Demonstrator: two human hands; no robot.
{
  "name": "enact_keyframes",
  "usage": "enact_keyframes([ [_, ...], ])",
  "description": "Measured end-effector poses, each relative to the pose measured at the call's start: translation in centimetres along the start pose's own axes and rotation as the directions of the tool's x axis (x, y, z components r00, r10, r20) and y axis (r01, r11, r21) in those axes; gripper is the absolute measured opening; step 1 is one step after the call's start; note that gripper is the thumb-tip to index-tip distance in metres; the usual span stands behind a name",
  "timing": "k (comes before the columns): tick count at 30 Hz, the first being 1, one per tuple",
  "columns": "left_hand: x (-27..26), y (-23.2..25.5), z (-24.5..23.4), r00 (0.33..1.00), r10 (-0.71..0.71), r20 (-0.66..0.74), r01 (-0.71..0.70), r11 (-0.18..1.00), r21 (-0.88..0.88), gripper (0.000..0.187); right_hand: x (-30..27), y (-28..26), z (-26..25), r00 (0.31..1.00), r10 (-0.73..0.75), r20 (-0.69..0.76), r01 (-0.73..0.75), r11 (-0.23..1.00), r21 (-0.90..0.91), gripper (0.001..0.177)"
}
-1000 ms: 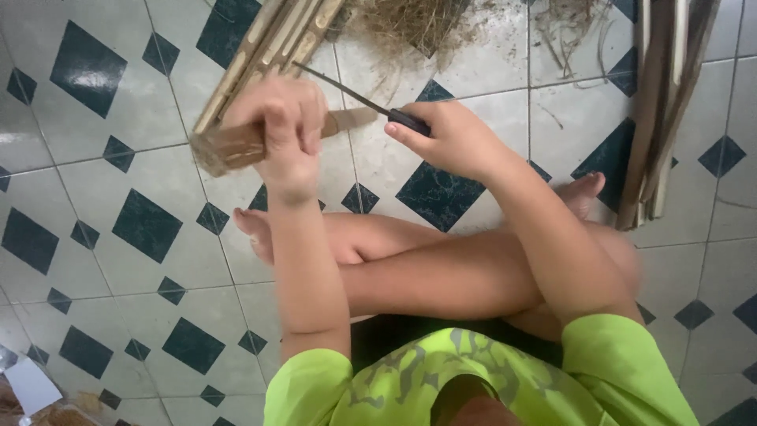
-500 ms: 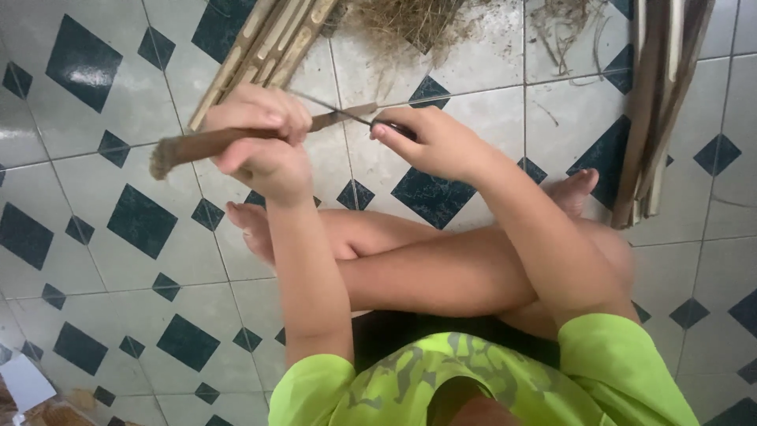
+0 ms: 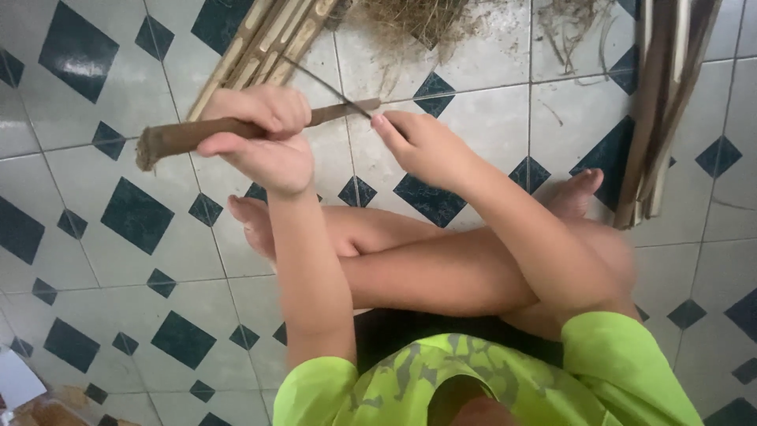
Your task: Shaving thin strips from bamboo or wood pieces using a knife while sitting on the floor.
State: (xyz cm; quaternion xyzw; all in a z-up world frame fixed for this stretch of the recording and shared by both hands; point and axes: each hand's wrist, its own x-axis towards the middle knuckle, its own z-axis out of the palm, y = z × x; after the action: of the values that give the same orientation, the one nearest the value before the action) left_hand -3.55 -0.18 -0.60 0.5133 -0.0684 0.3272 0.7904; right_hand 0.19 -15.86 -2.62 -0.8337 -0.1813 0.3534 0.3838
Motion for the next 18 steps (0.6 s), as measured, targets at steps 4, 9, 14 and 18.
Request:
enact_keyframes([
  [4, 0.4, 0.2, 0.0, 0.998, 0.022, -0.054, -0.022, 1.000, -0.004, 0.050, 0.5, 0.7, 1.0, 0.999, 0.004, 0.044, -0.010, 0.991, 0.132, 0.038],
  [9, 0.9, -0.1, -0.1, 0.995, 0.086, -0.052, -0.084, 0.995, 0.050, 0.045, 0.7, 0.3, 0.9, 0.999, 0.026, 0.026, -0.029, 0.994, 0.104, 0.042],
  [14, 0.7, 0.2, -0.2, 0.998, 0.047, -0.032, -0.048, 0.998, -0.044, 0.049, 1.9, 1.8, 2.0, 0.990, 0.139, 0.016, -0.138, 0.988, -0.071, 0.040],
  [18, 0.5, -0.1, -0.2, 0.998, 0.031, -0.058, -0.031, 1.000, -0.006, 0.052, 0.7, 1.3, 1.4, 0.999, -0.044, 0.022, 0.044, 0.999, 0.011, 0.027],
])
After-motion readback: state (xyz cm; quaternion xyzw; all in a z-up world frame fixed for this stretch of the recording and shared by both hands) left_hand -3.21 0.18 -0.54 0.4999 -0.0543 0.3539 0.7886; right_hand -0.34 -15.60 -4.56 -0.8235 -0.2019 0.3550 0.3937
